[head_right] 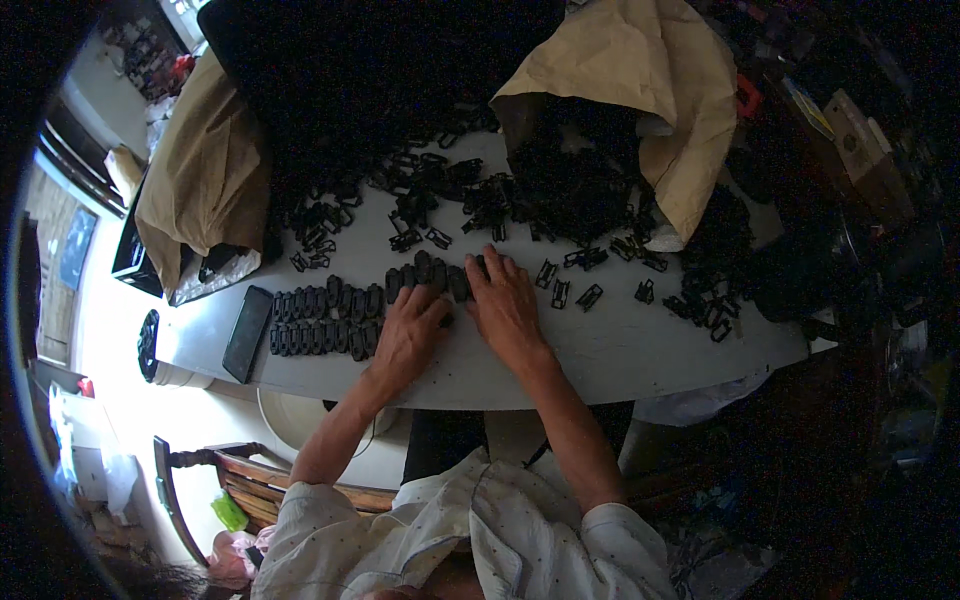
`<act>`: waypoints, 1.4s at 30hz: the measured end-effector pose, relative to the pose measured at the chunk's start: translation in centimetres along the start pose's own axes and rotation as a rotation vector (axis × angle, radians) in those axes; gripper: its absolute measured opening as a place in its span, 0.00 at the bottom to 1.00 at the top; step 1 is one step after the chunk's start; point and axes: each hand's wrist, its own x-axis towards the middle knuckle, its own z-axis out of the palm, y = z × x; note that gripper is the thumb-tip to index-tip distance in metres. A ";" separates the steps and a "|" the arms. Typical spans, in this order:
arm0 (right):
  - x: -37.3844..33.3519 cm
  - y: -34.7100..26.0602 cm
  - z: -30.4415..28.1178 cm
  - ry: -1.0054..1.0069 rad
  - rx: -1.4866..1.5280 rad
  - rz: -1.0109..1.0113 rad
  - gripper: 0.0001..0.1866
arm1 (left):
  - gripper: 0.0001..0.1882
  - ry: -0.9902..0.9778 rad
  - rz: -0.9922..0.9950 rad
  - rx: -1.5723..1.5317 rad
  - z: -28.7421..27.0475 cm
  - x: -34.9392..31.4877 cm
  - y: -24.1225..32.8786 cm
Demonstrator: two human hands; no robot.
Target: Assembling small black plastic components by hand into organized rows on a workbench.
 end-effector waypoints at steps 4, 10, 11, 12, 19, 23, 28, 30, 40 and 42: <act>-1.6 -0.7 -2.2 0.184 0.078 -0.103 0.30 | 0.19 0.014 0.020 -0.191 0.2 -1.0 0.5; -4.0 -3.1 -1.9 0.224 0.305 -0.206 0.25 | 0.19 0.133 -0.068 -0.477 -0.8 -1.3 1.6; -4.1 -3.2 -1.8 0.213 0.256 -0.214 0.24 | 0.19 0.192 -0.064 -0.390 -1.2 -1.2 1.4; -4.2 -3.2 -1.4 0.199 0.210 -0.225 0.23 | 0.19 0.192 -0.063 -0.392 -1.6 -1.0 1.1; -5.7 -0.3 1.3 0.293 0.026 -0.139 0.21 | 0.22 0.126 -0.035 -0.121 -2.7 2.2 -2.1; -3.8 0.7 -0.1 0.339 -0.010 0.097 0.19 | 0.32 0.042 -0.053 0.046 -1.4 2.5 -2.3; -1.3 1.6 -0.8 0.322 -0.030 0.179 0.19 | 0.39 0.021 -0.054 0.067 0.7 3.4 -1.5; -0.8 1.6 -1.2 0.261 -0.032 0.233 0.21 | 0.38 -0.009 -0.064 0.082 0.9 3.8 -1.3; 0.0 0.3 -3.4 0.056 0.028 0.011 0.29 | 0.34 0.005 -0.051 0.045 0.2 2.3 -1.1; -0.1 0.2 -2.3 0.048 -0.053 -0.033 0.29 | 0.36 0.088 -0.035 0.188 -0.3 1.7 -1.1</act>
